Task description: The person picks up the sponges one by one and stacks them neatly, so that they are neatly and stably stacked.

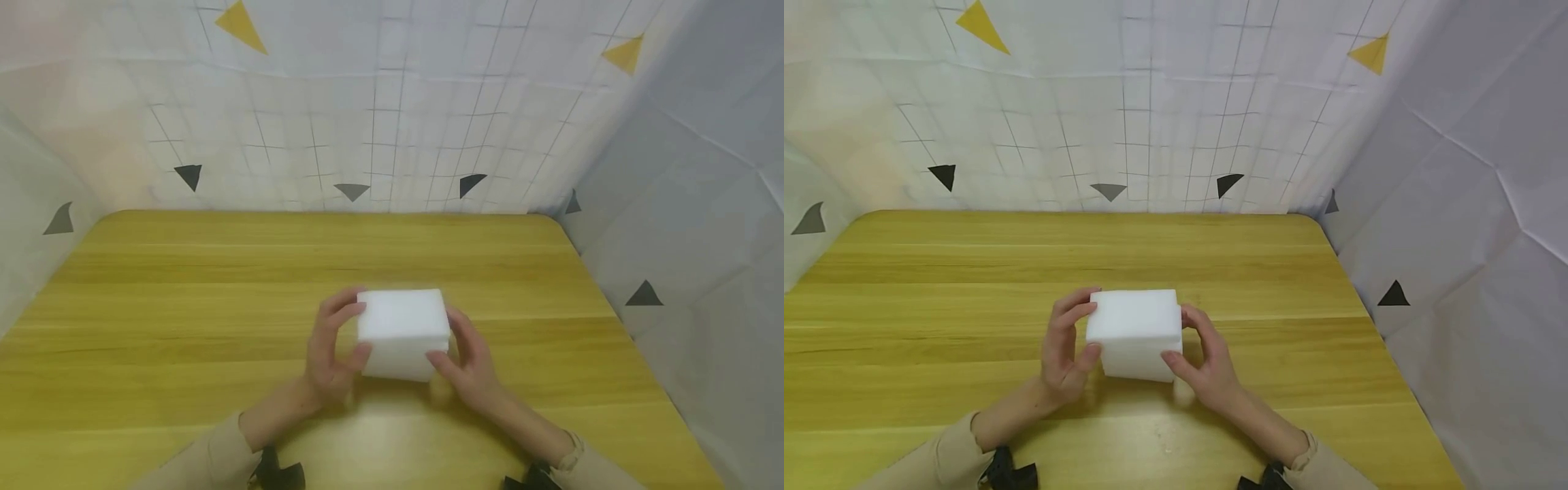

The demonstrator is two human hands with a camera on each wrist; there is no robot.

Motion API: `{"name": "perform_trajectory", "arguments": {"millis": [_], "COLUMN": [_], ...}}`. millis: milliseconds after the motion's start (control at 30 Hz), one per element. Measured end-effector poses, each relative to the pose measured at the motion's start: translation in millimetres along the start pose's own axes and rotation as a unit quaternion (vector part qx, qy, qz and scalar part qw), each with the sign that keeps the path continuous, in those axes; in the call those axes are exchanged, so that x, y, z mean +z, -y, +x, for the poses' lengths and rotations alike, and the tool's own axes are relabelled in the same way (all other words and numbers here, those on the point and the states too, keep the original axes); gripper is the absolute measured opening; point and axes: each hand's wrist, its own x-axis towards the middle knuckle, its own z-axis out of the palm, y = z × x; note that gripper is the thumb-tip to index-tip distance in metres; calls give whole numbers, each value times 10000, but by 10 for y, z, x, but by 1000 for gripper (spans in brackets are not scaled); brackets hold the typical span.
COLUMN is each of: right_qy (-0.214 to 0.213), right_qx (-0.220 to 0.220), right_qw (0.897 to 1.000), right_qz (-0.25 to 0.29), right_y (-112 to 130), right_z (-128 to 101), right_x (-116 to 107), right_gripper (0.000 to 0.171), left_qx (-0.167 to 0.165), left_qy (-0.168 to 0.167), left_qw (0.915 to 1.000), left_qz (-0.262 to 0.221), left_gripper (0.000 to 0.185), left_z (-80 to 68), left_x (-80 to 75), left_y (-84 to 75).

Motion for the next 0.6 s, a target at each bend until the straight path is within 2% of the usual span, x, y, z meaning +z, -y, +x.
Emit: {"name": "perform_trajectory", "arguments": {"millis": [300, 600], "right_qy": [40, 58], "right_qx": [122, 160], "right_qw": [9999, 9998], "right_qz": [-68, -105], "right_y": [15, 13], "right_z": [-3, 2], "right_x": [-7, -11], "right_gripper": [61, 63], "left_qx": [-174, -196], "left_qy": [280, 322], "left_qw": [9994, 9993], "left_qz": [42, 20], "left_gripper": [43, 44], "left_z": [19, -19], "left_x": [5, 6], "left_y": [-20, 5]}}
